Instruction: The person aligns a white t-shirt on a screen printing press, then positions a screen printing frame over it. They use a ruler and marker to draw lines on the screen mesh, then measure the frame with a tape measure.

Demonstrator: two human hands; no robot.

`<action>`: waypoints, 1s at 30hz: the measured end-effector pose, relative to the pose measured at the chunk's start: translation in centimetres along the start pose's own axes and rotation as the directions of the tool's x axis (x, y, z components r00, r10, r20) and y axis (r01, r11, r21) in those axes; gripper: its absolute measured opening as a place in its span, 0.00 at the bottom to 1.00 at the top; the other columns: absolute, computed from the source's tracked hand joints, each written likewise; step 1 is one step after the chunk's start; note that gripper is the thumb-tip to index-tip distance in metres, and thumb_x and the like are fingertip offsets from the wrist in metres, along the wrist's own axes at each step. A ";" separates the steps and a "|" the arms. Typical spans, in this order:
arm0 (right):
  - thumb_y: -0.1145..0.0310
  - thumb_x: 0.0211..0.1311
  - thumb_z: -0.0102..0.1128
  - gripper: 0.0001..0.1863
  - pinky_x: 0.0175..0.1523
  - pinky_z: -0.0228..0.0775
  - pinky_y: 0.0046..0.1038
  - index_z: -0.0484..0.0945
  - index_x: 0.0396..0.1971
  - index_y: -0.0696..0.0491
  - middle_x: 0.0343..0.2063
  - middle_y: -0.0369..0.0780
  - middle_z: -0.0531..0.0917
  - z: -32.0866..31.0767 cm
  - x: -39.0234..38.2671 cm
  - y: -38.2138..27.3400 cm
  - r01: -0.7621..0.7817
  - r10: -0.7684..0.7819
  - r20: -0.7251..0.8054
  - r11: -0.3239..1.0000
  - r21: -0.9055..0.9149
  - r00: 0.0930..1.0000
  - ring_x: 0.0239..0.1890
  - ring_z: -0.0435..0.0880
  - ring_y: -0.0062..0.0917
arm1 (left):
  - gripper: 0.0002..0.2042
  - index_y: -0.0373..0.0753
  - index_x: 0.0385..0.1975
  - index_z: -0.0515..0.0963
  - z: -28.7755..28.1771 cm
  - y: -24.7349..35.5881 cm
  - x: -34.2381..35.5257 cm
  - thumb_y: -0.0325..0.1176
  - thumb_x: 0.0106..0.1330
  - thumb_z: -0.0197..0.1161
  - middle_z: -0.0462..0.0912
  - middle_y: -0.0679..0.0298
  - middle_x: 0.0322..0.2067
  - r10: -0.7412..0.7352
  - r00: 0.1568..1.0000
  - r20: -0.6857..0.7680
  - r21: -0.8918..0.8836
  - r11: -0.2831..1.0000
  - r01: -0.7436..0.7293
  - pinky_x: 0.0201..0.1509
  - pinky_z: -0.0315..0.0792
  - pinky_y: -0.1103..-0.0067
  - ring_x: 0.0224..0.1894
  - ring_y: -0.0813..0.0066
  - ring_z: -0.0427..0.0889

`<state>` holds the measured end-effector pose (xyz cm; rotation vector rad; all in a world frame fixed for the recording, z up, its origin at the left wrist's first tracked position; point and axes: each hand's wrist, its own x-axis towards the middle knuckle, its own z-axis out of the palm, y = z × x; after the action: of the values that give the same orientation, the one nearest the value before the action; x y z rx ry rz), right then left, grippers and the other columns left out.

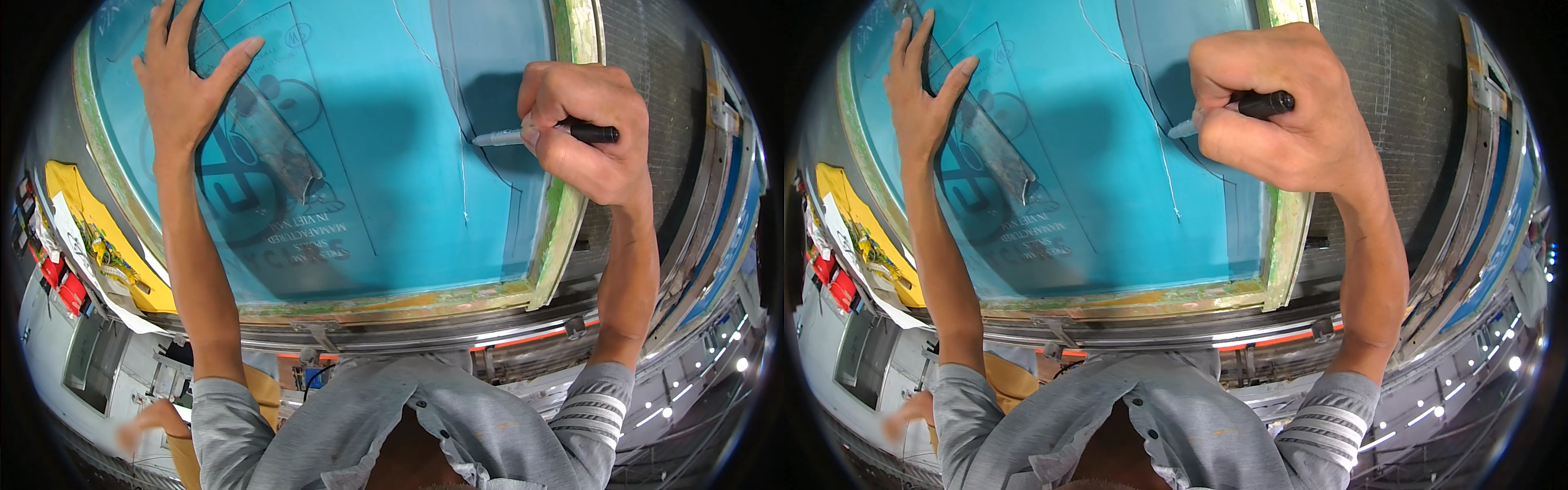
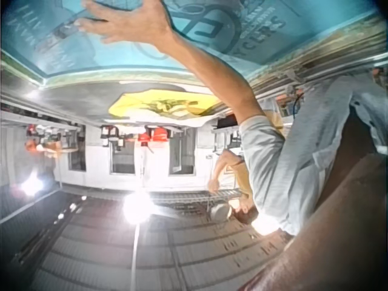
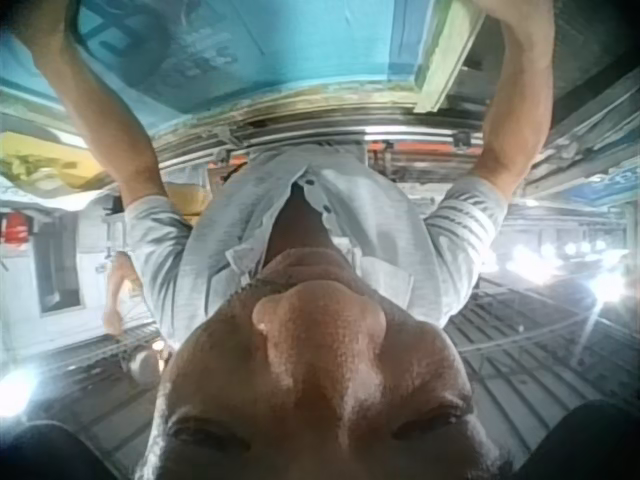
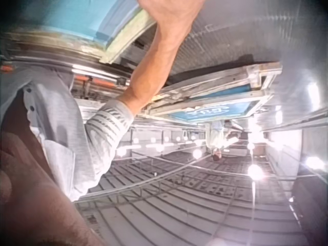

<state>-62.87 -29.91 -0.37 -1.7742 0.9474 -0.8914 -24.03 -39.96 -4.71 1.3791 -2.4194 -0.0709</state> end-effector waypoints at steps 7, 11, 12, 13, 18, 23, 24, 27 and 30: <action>0.80 0.37 0.53 0.04 0.20 0.58 0.25 0.69 0.18 0.58 0.15 0.40 0.74 -0.9 0.3 0.0 0.024 -0.027 0.142 1.000 0.020 0.989 0.15 0.70 0.21 | 0.47 0.44 0.74 0.64 -0.9 1.2 -0.5 0.58 0.53 0.72 0.56 0.51 0.77 -0.163 0.979 0.122 0.183 0.973 0.139 0.79 0.50 0.51 0.78 0.44 0.54; 0.79 0.35 0.52 0.04 0.20 0.58 0.25 0.68 0.16 0.58 0.14 0.39 0.73 -0.2 0.7 -0.5 0.038 -0.047 0.107 0.996 0.078 0.993 0.15 0.71 0.23 | 0.45 0.45 0.73 0.66 -0.8 1.7 -0.6 0.55 0.55 0.72 0.57 0.49 0.76 -0.197 0.975 0.103 0.189 0.966 0.175 0.79 0.52 0.56 0.77 0.45 0.56; 0.79 0.35 0.52 0.04 0.20 0.58 0.25 0.67 0.16 0.58 0.13 0.39 0.73 -0.2 0.7 -0.4 0.047 -0.056 0.113 0.996 0.081 0.992 0.15 0.71 0.24 | 0.45 0.45 0.73 0.66 -0.8 1.9 -0.6 0.56 0.54 0.72 0.58 0.49 0.76 -0.215 0.971 0.101 0.182 0.964 0.194 0.79 0.52 0.55 0.77 0.45 0.56; 0.79 0.35 0.52 0.05 0.20 0.58 0.25 0.67 0.16 0.57 0.13 0.38 0.73 -0.2 0.7 -0.4 0.044 -0.053 0.122 0.996 0.076 0.991 0.15 0.71 0.24 | 0.45 0.45 0.73 0.66 -0.7 1.8 -0.6 0.56 0.55 0.72 0.58 0.48 0.76 -0.197 0.975 0.100 0.178 0.968 0.178 0.79 0.52 0.55 0.77 0.45 0.56; 0.79 0.34 0.52 0.05 0.20 0.57 0.26 0.66 0.15 0.57 0.13 0.38 0.72 -0.3 0.6 -0.7 0.018 -0.029 0.147 0.997 0.073 0.989 0.16 0.72 0.24 | 0.44 0.45 0.73 0.66 -0.5 1.8 -0.7 0.55 0.56 0.72 0.58 0.48 0.75 -0.165 0.983 0.077 0.125 0.980 0.154 0.79 0.51 0.56 0.77 0.44 0.55; 0.79 0.34 0.54 0.06 0.20 0.56 0.25 0.67 0.15 0.57 0.13 0.37 0.71 -0.5 0.8 -0.6 0.056 -0.067 0.185 0.996 0.065 0.980 0.15 0.71 0.24 | 0.43 0.44 0.73 0.66 -0.8 1.8 -1.0 0.55 0.57 0.71 0.57 0.48 0.76 -0.184 0.981 0.060 0.126 0.976 0.176 0.80 0.50 0.57 0.78 0.46 0.54; 0.78 0.34 0.54 0.06 0.20 0.56 0.25 0.67 0.15 0.57 0.13 0.37 0.71 -0.6 0.8 -0.7 0.055 -0.065 0.198 0.997 0.056 0.978 0.15 0.71 0.24 | 0.43 0.44 0.73 0.66 -0.8 2.0 -0.9 0.55 0.57 0.71 0.57 0.48 0.76 -0.182 0.981 0.060 0.109 0.979 0.175 0.80 0.49 0.57 0.78 0.46 0.54; 0.78 0.35 0.55 0.06 0.20 0.55 0.25 0.67 0.15 0.57 0.13 0.37 0.71 -0.5 0.8 -0.6 0.015 -0.034 0.207 0.995 0.095 0.978 0.14 0.69 0.23 | 0.43 0.44 0.73 0.66 -0.6 1.9 -0.8 0.55 0.58 0.71 0.57 0.48 0.76 -0.143 0.988 0.061 0.123 0.983 0.135 0.80 0.49 0.57 0.78 0.47 0.54; 0.78 0.35 0.55 0.06 0.20 0.55 0.25 0.67 0.16 0.57 0.14 0.38 0.71 -0.7 0.8 -0.4 0.016 -0.042 0.242 0.994 0.109 0.969 0.14 0.68 0.23 | 0.43 0.44 0.73 0.66 -0.3 1.1 -1.0 0.54 0.58 0.71 0.58 0.49 0.76 -0.138 0.989 0.048 0.150 0.980 0.129 0.80 0.49 0.57 0.78 0.47 0.54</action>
<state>-63.00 -30.76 0.33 -1.7625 0.7039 -0.7084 -24.41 -38.50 -4.44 1.6251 -2.4181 0.0340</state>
